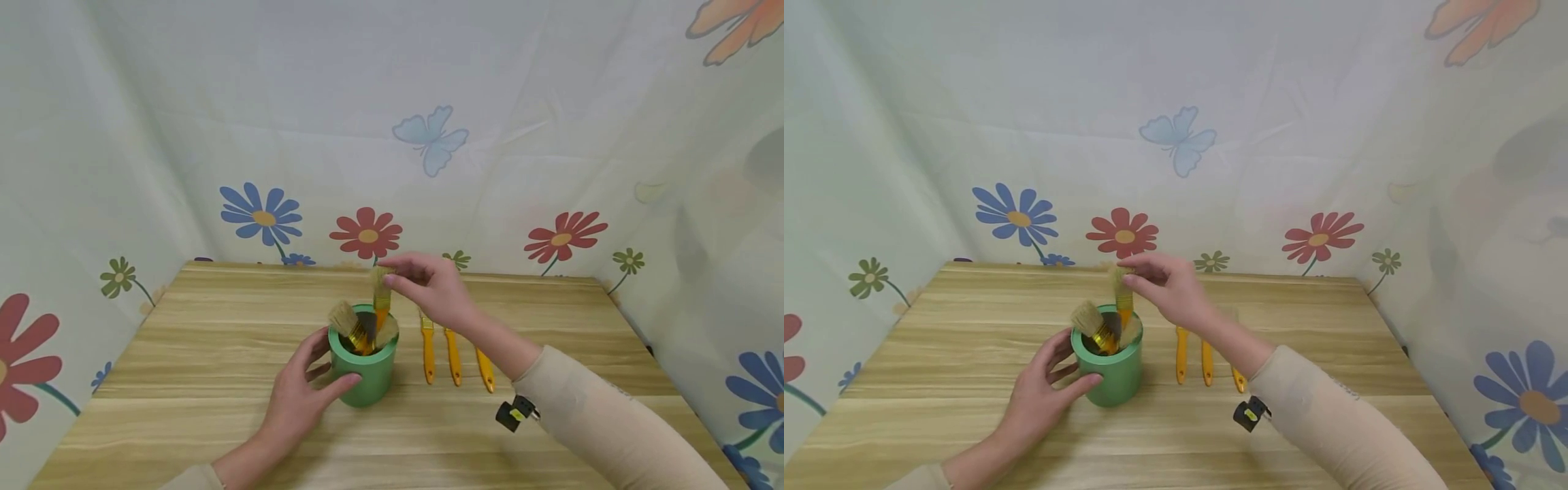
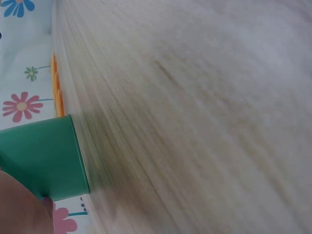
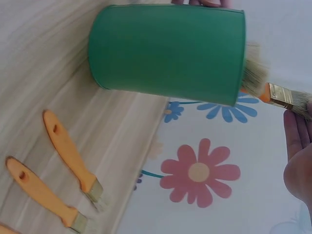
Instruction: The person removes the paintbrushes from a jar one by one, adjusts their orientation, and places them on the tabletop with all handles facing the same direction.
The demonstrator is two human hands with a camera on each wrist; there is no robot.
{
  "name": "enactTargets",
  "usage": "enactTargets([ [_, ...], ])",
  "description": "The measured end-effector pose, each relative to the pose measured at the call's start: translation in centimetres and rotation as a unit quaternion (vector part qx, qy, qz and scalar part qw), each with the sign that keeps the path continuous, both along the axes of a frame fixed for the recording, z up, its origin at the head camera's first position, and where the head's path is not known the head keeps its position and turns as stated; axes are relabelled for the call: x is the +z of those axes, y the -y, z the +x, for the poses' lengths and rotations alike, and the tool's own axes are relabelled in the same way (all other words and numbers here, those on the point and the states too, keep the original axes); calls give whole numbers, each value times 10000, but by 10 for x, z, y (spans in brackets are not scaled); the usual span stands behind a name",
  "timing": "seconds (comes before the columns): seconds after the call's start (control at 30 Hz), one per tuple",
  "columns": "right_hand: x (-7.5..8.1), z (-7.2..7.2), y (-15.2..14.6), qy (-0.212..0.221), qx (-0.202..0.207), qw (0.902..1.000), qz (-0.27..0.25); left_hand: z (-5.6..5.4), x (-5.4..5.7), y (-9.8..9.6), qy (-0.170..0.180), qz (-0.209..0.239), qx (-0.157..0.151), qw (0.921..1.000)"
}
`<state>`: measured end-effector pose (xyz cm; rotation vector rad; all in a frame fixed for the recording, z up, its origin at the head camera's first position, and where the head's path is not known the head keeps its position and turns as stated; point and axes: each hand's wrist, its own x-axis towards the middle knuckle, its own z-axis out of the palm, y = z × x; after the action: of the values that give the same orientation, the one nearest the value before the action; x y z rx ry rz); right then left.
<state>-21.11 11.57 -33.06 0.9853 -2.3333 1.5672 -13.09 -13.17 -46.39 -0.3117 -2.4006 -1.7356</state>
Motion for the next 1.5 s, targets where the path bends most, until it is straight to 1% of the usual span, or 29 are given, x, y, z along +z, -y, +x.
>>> enactTargets([
  [0.13,8,-1,-5,62,-138,9998,-154,0,0,0,19,-10,9,10000],
  [0.33,21,-3,-13,364,-406,9972,-514,-1,-2,1,43,-22,26,10000],
  [0.4,26,-3,-15,403,-467,9961,-627,-1,-2,1,43,-19,29,10000],
  [0.67,45,-5,-26,327,-594,9932,-944,-1,-3,2,35,8,21,10000],
  [0.77,50,-4,-32,346,-580,9909,-1162,-2,-2,2,48,0,16,10000],
  [1.03,64,-5,-50,377,-671,9849,-1549,-3,-1,1,87,-21,6,10000],
  [1.23,69,-7,-64,363,-721,9801,-1811,-3,-1,1,78,-24,17,10000],
  [1.5,62,-10,-82,467,-820,9780,-1862,-2,-1,0,57,2,23,10000],
])
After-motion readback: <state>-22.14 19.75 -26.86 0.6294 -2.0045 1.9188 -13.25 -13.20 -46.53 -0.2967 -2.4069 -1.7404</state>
